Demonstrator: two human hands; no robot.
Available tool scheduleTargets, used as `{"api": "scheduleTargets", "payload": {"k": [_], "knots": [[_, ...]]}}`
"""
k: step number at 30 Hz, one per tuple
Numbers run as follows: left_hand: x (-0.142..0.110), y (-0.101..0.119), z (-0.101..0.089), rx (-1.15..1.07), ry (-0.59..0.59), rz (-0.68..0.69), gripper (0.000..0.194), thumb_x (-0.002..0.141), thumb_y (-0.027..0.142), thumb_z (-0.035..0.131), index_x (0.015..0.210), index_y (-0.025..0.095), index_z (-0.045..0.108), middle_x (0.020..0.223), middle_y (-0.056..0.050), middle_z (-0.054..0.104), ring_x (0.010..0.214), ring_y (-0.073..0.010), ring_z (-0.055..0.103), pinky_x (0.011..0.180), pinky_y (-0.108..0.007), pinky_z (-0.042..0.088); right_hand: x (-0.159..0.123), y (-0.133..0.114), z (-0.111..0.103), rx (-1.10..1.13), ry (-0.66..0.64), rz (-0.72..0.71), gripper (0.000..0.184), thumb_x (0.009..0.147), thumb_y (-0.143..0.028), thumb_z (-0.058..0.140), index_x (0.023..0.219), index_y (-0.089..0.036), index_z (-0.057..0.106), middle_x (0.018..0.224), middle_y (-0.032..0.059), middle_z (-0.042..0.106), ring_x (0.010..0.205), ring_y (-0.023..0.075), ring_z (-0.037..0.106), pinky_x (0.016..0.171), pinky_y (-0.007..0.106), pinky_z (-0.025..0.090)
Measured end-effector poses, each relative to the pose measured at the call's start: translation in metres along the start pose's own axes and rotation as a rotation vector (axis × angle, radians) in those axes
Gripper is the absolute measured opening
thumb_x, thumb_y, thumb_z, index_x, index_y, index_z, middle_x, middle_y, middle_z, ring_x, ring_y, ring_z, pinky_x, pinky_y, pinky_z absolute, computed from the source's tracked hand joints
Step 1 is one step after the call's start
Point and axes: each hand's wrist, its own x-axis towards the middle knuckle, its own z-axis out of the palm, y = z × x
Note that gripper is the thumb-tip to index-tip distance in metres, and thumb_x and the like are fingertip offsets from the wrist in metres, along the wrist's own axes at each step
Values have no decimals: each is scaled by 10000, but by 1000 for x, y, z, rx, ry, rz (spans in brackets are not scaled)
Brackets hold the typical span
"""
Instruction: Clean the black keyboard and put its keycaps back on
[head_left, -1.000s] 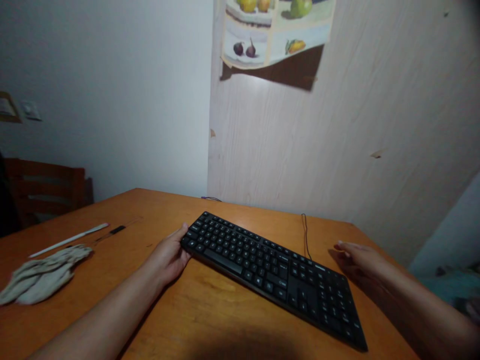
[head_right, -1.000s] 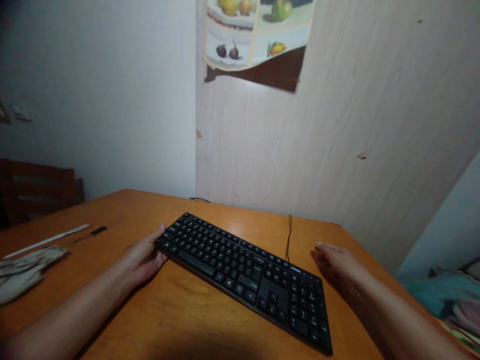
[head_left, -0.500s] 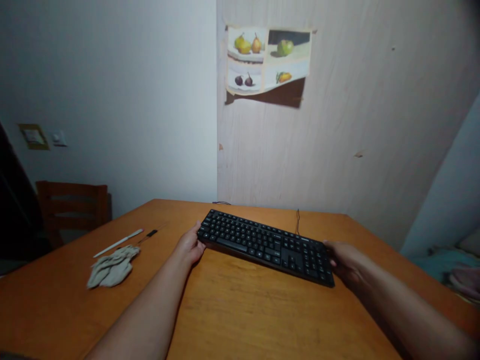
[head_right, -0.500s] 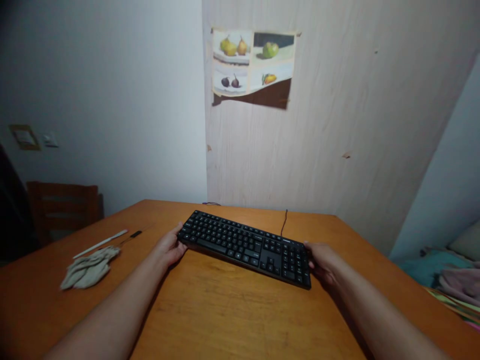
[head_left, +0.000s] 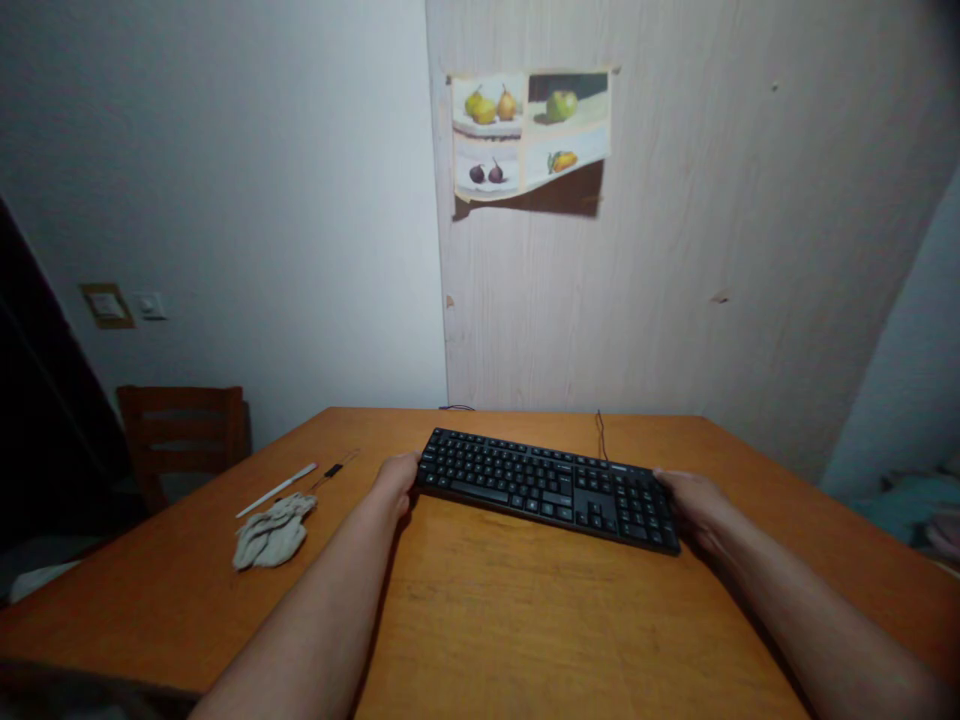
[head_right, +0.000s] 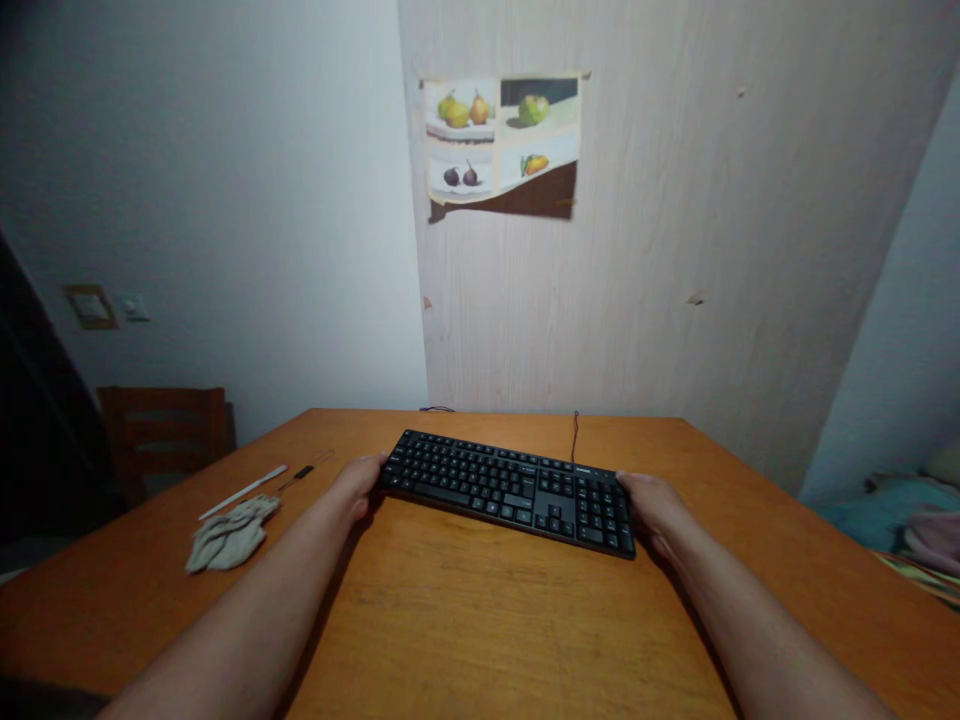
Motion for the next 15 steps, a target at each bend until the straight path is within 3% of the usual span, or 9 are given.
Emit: {"api": "scheduleTargets", "payload": {"k": [5,10,15], "knots": [[-1,8,-11,120,-31,35,229,661,302,740,562,177,576,464,6,571,361,-114,451,404,-233,273,-4,-4,-1,10,-3,-4,174,872,-297,598,751,-177,629,544,29,621,427,152,525,405,244,381],[-12,2,-24,132,-111,112,151,621,279,719,673,147,667,643,-40,694,553,-168,607,534,-247,413,-4,-4,1,13,-37,-30,130,814,-298,645,767,-177,652,613,64,672,496,190,594,452,275,439],[-14,0,-28,151,-151,126,198,619,302,705,725,135,700,708,-58,722,605,-181,624,573,-252,431,1,0,0,6,-32,-28,165,844,-331,618,795,-176,652,670,71,694,540,198,622,472,277,454]]}}
